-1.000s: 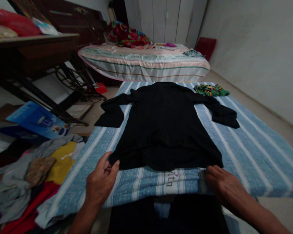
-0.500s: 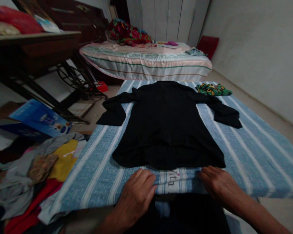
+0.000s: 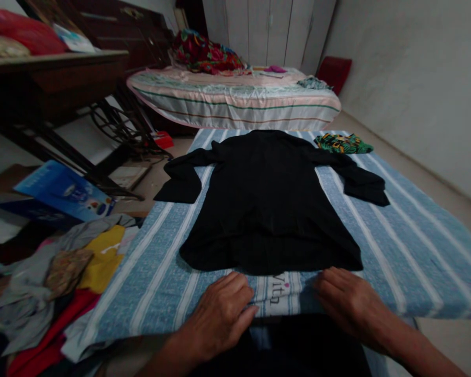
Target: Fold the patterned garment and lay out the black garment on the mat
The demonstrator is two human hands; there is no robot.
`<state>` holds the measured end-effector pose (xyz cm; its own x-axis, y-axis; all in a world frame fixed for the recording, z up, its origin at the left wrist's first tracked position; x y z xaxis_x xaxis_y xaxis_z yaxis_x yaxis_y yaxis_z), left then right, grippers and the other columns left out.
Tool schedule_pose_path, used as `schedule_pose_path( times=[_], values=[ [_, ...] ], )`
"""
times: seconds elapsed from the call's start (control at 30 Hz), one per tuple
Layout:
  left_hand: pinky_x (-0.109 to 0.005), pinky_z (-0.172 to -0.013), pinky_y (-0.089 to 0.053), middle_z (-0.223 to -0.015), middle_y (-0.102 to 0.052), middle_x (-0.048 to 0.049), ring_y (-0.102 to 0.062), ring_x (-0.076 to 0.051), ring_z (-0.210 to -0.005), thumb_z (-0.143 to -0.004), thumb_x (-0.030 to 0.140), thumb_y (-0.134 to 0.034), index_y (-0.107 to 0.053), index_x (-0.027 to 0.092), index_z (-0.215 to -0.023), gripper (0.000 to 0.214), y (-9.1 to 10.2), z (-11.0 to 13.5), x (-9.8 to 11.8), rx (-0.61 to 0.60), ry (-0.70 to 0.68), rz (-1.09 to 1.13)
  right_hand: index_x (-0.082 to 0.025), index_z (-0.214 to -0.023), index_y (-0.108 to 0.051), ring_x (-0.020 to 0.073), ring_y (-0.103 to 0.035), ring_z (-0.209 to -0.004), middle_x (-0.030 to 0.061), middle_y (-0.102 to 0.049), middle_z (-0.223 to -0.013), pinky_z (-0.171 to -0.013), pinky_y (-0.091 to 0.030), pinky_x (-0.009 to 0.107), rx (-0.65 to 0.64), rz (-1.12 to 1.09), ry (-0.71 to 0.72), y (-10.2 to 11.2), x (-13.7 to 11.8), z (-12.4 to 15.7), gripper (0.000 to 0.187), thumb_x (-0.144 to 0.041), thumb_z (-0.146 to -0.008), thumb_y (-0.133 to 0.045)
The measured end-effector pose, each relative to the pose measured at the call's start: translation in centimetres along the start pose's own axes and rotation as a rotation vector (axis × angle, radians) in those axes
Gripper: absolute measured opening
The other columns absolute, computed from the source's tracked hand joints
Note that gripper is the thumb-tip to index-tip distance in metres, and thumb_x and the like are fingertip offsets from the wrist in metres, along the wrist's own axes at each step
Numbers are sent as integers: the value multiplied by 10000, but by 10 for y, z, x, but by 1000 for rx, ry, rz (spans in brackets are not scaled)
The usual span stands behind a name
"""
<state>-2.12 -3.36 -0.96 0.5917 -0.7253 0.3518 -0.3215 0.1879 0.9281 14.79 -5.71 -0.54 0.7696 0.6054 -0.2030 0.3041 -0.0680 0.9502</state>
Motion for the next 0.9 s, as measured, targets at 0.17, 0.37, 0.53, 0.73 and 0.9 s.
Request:
schedule_pose_path(
  times=[0.17,0.37,0.53,0.73,0.9],
  values=[
    [-420,-845,-489,-1117,-620,-105,-570,-254,-991,-811,284,-599,-584,166,-1033,252,-5,-18,8,77,-1,-39,-158,-1026,-599,217,-592,-939,99,-642,-1011,-798,-514,347,153,47,34,-13,-16,-9,202,-169,-891,-448],
    [-477,-971,-454,-1347,-505,-162,-458,-299,-1249,-823,263,-581,-522,140,-1188,390,-17,-19,10,108,-30,-134,-151,-1151,-582,272,-554,-1115,134,-613,-1182,-876,-521,410,171,121,-20,-30,-22,-7,307,-207,-861,-495],
    [-478,-987,-449,-1375,-466,-180,-410,-305,-1290,-845,255,-544,-509,122,-1220,400,-17,-11,12,206,-40,-146,-124,-1256,-517,307,-500,-1191,152,-566,-1269,-933,-486,462,136,137,-39,-37,-24,-12,456,-233,-814,-539],
    [-416,-868,-520,-1073,-640,-134,-588,-255,-991,-838,217,-539,-597,123,-1043,233,-4,-1,15,345,-14,-93,-133,-1216,-543,312,-531,-1121,136,-604,-1182,-975,-436,506,124,87,-81,-38,-20,-17,462,-334,-803,-595],
    [-361,-826,-522,-944,-669,-90,-606,-203,-879,-850,175,-513,-602,141,-968,152,1,1,19,396,-48,-20,-137,-1249,-517,301,-498,-1152,123,-588,-1198,-1005,-404,493,123,60,-49,-41,-25,-12,473,-339,-826,-580]
  ],
)
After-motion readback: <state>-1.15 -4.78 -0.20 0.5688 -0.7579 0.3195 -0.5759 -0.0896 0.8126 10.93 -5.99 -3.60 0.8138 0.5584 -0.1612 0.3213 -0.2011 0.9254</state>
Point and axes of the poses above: each hand's wrist, its own z-axis away from the middle knuckle, its own y-axis out of the back of the hand, x = y × z, the point moved 9 cm from there along -z, towards the middle knuckle
